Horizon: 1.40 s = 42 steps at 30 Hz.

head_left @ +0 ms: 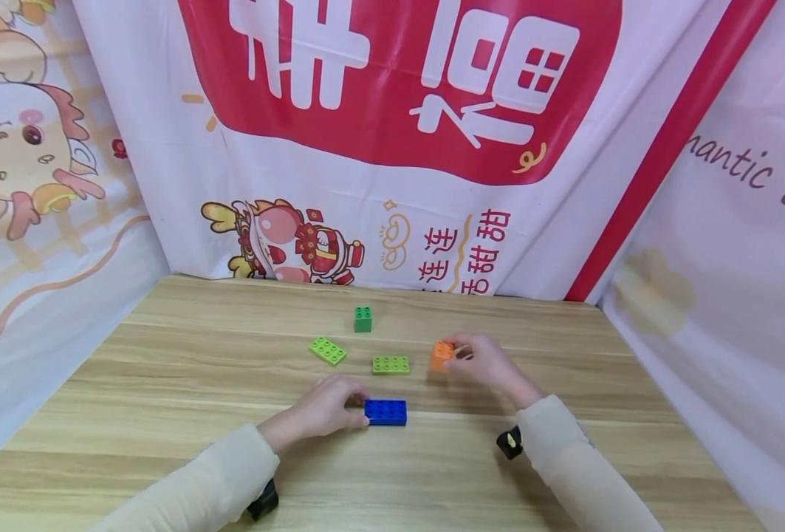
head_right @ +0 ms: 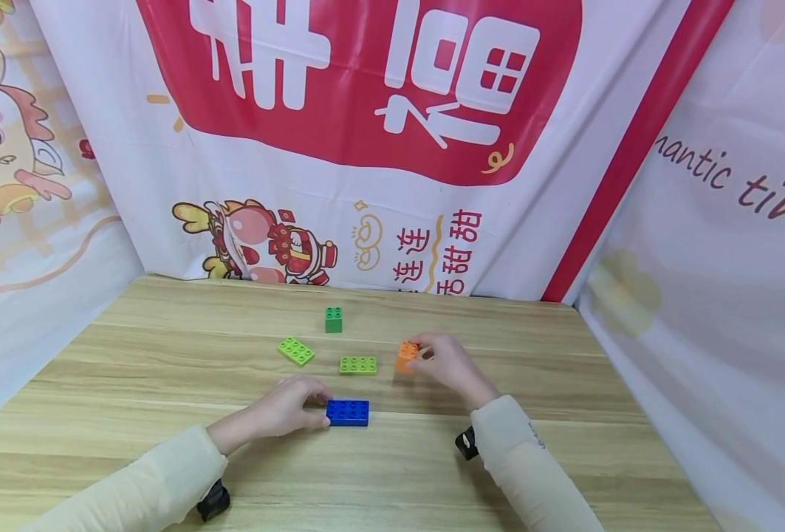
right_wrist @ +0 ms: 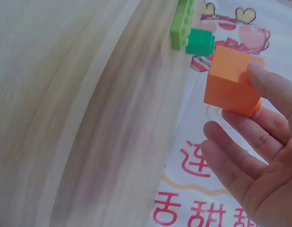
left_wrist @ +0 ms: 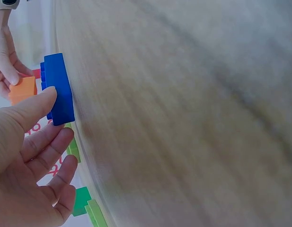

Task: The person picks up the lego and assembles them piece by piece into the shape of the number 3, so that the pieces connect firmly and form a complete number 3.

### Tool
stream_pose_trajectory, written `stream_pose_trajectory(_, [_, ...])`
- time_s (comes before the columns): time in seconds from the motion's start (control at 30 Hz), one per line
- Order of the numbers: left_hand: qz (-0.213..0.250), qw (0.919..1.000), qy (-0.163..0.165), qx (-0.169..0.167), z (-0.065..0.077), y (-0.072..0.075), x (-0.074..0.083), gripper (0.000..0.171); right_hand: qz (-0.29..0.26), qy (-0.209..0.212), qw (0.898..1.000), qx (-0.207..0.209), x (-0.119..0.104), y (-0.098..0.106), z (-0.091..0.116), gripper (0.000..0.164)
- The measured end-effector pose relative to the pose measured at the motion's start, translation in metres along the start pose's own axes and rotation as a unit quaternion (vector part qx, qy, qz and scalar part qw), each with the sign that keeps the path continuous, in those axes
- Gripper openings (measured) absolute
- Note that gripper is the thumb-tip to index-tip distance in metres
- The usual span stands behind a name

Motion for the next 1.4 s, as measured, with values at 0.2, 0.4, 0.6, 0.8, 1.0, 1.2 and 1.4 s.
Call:
stream_pose_trajectory(0.2, [0.001,1.0,-0.002,0.0,0.0,-0.001,-0.001,0.029,-0.005,0.033,0.999,-0.006,-0.013,-0.005,0.004,0.04])
stream_pose_trajectory(0.4, [0.0,1.0,0.001,-0.001,0.0,-0.002,-0.002,0.028,-0.011,0.052,0.998,-0.02,-0.025,-0.012,0.008,0.043])
stream_pose_trajectory(0.6, [-0.002,1.0,0.001,-0.003,-0.001,-0.004,-0.005,0.028,-0.02,0.082,0.996,-0.031,-0.039,-0.018,0.012,0.042])
stream_pose_trajectory(0.8, [0.0,1.0,-0.001,-0.006,-0.002,-0.003,-0.005,0.028,-0.018,0.096,0.994,-0.042,-0.048,-0.027,0.016,0.04])
stream_pose_trajectory(1.0, [-0.003,1.0,-0.002,-0.007,-0.002,-0.003,-0.004,0.03,-0.024,0.105,0.993,-0.056,-0.053,-0.037,0.02,0.04])
stream_pose_trajectory(1.2, [-0.003,1.0,0.0,-0.006,-0.002,-0.002,-0.004,0.029,-0.013,0.111,0.991,-0.077,-0.055,-0.049,0.022,0.04])
stream_pose_trajectory(1.4, [-0.004,1.0,-0.003,-0.005,-0.003,-0.002,-0.003,0.028,-0.001,0.105,0.99,-0.092,-0.055,-0.059,0.025,0.042])
Point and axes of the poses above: each hand's wrist, its own z-axis away from the middle knuckle, its own y-axis out of the back of the hand, x = y × z, the point moved 8 cm from there along -z, towards the middle knuckle, and after that the axes turned 3 degrees about x, right-handed, at the moved point
